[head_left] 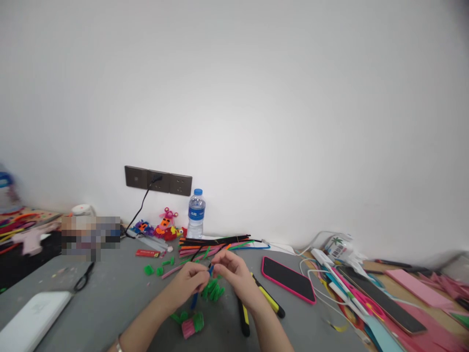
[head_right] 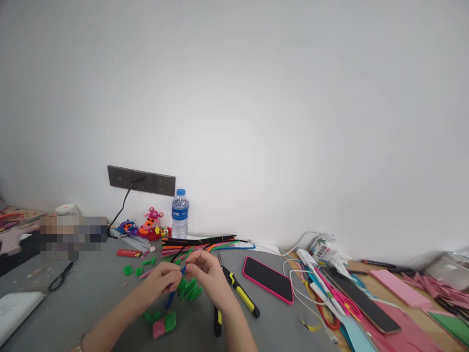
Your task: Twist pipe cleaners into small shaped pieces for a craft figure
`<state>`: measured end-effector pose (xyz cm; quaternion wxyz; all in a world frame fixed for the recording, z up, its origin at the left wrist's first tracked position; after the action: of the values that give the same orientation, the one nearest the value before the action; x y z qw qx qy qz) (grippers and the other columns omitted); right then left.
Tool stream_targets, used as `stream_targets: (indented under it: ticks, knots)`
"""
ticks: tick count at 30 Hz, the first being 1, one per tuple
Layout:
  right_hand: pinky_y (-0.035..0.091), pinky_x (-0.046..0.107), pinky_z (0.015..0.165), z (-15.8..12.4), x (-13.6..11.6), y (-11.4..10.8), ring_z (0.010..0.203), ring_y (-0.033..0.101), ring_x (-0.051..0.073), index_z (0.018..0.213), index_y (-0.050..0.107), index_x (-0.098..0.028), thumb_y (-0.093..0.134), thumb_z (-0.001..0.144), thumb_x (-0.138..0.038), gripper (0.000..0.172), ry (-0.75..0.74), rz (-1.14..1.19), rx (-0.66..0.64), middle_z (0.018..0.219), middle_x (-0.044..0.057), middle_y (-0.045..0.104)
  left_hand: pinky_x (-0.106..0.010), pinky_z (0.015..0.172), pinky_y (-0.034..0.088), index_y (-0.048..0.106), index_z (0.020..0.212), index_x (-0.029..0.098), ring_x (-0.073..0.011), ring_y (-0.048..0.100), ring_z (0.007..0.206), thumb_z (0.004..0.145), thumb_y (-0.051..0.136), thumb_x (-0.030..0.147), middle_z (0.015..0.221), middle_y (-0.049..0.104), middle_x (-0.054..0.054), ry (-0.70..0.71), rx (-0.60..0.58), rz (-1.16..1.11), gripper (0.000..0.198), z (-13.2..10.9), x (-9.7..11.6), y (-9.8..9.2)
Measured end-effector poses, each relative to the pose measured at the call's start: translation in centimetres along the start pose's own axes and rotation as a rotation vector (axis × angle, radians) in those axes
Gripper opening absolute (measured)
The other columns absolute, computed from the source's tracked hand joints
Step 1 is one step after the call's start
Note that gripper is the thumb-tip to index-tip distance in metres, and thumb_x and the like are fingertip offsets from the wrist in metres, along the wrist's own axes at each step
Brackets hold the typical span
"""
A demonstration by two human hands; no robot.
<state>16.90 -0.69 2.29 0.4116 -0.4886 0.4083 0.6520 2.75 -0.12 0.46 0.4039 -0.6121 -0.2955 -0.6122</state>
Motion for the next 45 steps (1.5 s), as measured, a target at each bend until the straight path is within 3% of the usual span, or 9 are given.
stream_targets:
  ticks: [6, 10, 21, 27, 33, 38, 45]
  knots:
    - [0.042, 0.024, 0.06, 0.5, 0.6, 0.2, 0.061, 0.051, 0.013, 0.07, 0.064, -0.018, 0.072, 0.073, -0.043, 0.026, -0.023, -0.033, 0.059, 0.063, -0.002, 0.056, -0.023, 0.048, 0.025, 0.039, 0.049, 0.019, -0.0099, 0.034, 0.047, 0.082, 0.044, 0.038, 0.047, 0.034, 0.005, 0.037, 0.053, 0.077, 0.038, 0.0, 0.6, 0.3]
    - [0.043, 0.024, 0.062, 0.5, 0.6, 0.0, 0.062, 0.052, 0.013, 0.075, 0.064, -0.018, 0.074, 0.072, -0.041, 0.025, -0.017, 0.006, 0.085, 0.067, -0.002, 0.058, -0.022, 0.047, 0.027, 0.042, 0.053, 0.019, -0.0099, 0.037, 0.047, 0.084, 0.043, 0.045, 0.051, 0.039, 0.005, 0.036, 0.044, 0.047, 0.041, -0.1, 0.7, 0.3]
    - [0.042, 0.024, 0.061, 0.1, 0.6, 0.0, 0.06, 0.053, 0.013, 0.073, 0.066, -0.017, 0.073, 0.073, -0.04, 0.023, 0.038, -0.033, -0.013, 0.065, -0.002, 0.06, -0.022, 0.048, 0.024, 0.04, 0.049, 0.019, -0.0098, 0.034, 0.048, 0.082, 0.044, 0.039, 0.048, 0.036, 0.005, -0.003, -0.073, 0.091, 0.039, -0.3, 0.5, 0.2]
    - [0.044, 0.025, 0.06, 0.5, 1.0, -0.1, 0.062, 0.056, 0.015, 0.076, 0.07, -0.019, 0.071, 0.074, -0.038, 0.019, -0.052, -0.114, 0.07, 0.066, 0.0, 0.063, -0.024, 0.049, 0.026, 0.039, 0.048, 0.019, -0.0108, 0.034, 0.048, 0.08, 0.044, 0.036, 0.047, 0.035, 0.005, -0.024, 0.026, 0.038, 0.037, 0.1, 0.1, 0.0]
    - [0.048, 0.031, 0.072, 0.5, 0.4, 0.3, 0.08, 0.061, 0.02, 0.087, 0.074, -0.022, 0.066, 0.08, -0.027, 0.012, -0.211, -0.261, 0.116, 0.084, 0.005, 0.067, -0.026, 0.051, 0.027, 0.04, 0.046, 0.02, -0.0122, 0.034, 0.049, 0.08, 0.046, 0.037, 0.047, 0.037, 0.004, -0.046, 0.098, -0.094, 0.038, 0.1, -0.2, -0.4]
    - [0.047, 0.033, 0.078, 0.0, -0.6, 1.2, 0.087, 0.06, 0.021, 0.098, 0.073, -0.026, 0.059, 0.085, -0.021, 0.02, -0.33, -0.405, 0.022, 0.092, 0.007, 0.067, -0.027, 0.053, 0.028, 0.04, 0.046, 0.021, -0.0125, 0.033, 0.051, 0.078, 0.048, 0.037, 0.047, 0.037, 0.004, -0.073, 0.081, -0.197, 0.037, 0.0, -0.4, -0.4]
    - [0.048, 0.031, 0.072, -0.1, -0.9, 0.8, 0.081, 0.06, 0.02, 0.096, 0.072, -0.024, 0.061, 0.081, -0.015, 0.02, -0.327, -0.439, 0.035, 0.088, 0.006, 0.066, -0.027, 0.052, 0.025, 0.039, 0.045, 0.021, -0.0118, 0.029, 0.049, 0.078, 0.047, 0.03, 0.046, 0.032, 0.005, -0.038, 0.041, -0.218, 0.036, 0.1, -0.4, -0.2]
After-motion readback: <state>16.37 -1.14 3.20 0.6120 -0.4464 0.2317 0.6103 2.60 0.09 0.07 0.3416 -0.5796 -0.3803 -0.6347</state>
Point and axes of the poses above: each hand's wrist, its own z-axis towards the middle knuckle, its own y-axis out of the palm, x = y × z, the point moved 3 cm from there along z, towards the middle knuckle
